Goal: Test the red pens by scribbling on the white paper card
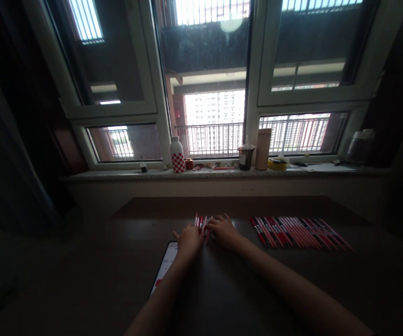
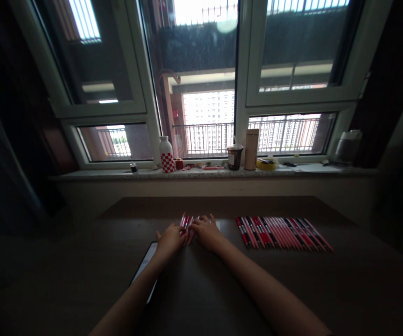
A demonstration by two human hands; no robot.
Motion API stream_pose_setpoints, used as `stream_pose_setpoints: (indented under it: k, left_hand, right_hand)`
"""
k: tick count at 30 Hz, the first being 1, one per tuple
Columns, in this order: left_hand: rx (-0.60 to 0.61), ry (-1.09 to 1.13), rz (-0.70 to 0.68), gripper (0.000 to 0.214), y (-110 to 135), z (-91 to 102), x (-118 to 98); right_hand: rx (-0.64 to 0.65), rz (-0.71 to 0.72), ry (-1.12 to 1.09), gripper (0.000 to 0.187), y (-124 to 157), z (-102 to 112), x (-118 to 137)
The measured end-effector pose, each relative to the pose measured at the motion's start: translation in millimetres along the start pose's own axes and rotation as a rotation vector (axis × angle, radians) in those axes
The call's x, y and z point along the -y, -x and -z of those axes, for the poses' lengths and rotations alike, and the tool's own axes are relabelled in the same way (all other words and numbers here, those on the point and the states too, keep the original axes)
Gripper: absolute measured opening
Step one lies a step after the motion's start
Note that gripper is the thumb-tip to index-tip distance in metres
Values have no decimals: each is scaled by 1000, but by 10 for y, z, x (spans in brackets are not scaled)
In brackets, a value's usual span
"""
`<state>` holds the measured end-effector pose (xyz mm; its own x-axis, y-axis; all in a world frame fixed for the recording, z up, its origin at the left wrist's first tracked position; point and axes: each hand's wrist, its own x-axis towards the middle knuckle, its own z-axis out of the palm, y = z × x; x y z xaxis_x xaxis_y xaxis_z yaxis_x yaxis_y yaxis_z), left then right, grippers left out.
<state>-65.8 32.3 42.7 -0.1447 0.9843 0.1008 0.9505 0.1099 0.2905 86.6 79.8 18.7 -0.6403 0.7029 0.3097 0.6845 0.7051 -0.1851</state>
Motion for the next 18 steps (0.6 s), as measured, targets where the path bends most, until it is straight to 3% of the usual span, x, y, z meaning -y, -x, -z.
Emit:
stream_pose_setpoints:
  k: [18]
  left_hand:
    - [50, 44, -62, 32, -54, -56, 27]
  right_hand:
    - [-8, 44, -44, 34, -2, -14, -93]
